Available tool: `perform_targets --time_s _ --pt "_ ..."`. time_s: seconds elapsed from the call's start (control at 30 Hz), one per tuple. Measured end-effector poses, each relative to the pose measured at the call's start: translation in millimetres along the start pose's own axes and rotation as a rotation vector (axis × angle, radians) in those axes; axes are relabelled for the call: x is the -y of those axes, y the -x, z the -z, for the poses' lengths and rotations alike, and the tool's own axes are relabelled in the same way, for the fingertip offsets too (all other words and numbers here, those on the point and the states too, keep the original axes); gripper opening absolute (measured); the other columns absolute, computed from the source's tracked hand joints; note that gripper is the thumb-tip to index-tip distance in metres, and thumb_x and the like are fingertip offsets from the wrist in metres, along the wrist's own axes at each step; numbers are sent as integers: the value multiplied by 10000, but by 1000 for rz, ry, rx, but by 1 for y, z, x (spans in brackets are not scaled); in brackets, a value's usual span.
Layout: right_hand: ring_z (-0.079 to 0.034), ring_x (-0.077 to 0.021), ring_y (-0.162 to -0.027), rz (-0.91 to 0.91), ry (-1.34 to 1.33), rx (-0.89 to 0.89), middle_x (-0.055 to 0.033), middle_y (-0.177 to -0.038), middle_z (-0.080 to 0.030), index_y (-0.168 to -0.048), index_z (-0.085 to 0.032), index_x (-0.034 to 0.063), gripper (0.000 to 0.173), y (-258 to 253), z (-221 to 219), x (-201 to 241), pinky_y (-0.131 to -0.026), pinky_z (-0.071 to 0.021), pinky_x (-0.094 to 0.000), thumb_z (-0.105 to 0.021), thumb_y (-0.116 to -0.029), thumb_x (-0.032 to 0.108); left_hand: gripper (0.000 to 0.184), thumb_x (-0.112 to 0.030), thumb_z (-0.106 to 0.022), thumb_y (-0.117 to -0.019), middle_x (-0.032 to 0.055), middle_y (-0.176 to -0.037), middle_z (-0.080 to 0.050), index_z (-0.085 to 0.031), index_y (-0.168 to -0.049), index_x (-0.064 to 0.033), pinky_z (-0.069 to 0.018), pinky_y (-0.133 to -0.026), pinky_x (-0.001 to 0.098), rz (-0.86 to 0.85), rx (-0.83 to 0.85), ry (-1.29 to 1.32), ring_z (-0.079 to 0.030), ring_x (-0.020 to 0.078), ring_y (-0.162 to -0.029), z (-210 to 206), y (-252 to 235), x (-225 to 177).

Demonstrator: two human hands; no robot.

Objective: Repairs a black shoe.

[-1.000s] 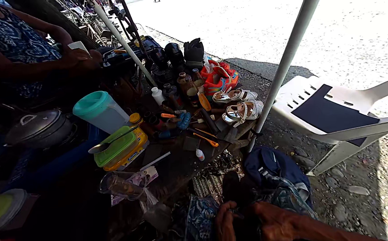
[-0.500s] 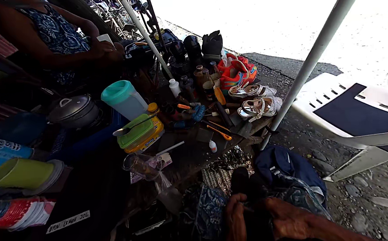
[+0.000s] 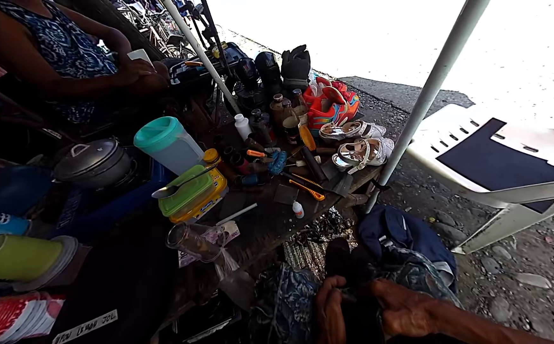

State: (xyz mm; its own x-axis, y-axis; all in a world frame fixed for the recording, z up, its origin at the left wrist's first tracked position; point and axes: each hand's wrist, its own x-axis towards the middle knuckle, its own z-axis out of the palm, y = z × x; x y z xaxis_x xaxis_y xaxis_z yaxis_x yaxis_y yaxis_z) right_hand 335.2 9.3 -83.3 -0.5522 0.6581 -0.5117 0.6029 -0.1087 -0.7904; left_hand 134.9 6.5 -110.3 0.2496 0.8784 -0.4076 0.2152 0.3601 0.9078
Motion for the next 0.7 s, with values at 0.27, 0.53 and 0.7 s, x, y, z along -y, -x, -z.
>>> perform_targets --time_s 0.27,0.53,0.7 --pt "-651 -303 -877 -2 -1 -12 -158 -877 -664 -985 -679 20 392 0 -2 0 -774 -488 -537 -760 -849 378 356 -32 -358 -1008 118 -1024 -717 -668 -1171 33 -536 -879 349 -12 -3 5 -670 145 -929 1 0 3" --pt "-647 -321 -893 5 9 0 -176 -891 -662 -1003 -676 2 387 0 0 2 -789 -483 -545 -756 -866 356 357 -25 -356 -1001 109 -999 -717 -671 -1158 37 -535 -858 329 -21 -8 6 -665 130 -901 1 1 2" --pt "-650 -319 -884 23 13 -8 -171 -882 -664 -981 -680 10 372 0 -1 -1 -783 -486 -551 -757 -859 353 363 -38 -352 -1012 103 -1022 -720 -671 -1171 30 -536 -868 325 -24 -1 4 -669 125 -913 1 0 4"
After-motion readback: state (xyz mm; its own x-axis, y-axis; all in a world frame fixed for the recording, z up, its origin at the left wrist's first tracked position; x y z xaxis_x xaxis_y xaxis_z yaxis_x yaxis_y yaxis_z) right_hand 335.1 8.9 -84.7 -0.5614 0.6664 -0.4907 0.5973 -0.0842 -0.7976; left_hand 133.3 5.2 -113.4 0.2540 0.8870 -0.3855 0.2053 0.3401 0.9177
